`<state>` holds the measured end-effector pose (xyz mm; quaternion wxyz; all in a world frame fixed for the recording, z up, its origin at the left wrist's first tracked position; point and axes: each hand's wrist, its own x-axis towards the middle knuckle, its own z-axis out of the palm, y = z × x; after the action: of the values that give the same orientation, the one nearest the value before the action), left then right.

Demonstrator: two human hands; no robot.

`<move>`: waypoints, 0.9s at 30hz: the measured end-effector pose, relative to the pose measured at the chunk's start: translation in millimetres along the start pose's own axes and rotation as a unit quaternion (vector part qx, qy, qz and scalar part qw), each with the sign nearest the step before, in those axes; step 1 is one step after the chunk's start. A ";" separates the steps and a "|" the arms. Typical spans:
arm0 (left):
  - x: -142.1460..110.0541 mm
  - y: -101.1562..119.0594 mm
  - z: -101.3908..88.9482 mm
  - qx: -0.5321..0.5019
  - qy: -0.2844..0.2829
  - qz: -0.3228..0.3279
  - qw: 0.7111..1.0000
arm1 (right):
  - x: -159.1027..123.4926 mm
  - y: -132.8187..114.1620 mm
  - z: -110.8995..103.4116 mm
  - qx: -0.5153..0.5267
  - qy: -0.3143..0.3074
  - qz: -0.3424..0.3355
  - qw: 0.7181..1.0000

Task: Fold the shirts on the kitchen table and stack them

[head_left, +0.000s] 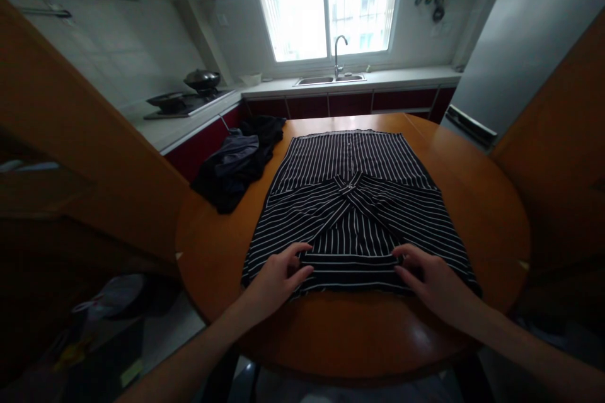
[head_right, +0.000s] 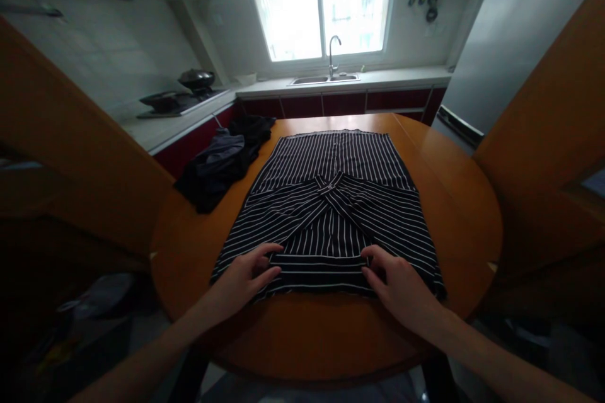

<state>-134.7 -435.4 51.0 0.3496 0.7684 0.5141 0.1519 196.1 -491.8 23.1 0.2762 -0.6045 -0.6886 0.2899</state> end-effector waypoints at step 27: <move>-1.5 33.5 57.8 0.268 -0.061 0.269 0.923 | -10.9 -23.5 38.7 -0.268 -0.006 -0.278 0.922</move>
<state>-78.1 -466.3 33.4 0.1072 0.9504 0.2875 0.0500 153.3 -507.5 13.7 0.1691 -0.4385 -0.8826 0.0094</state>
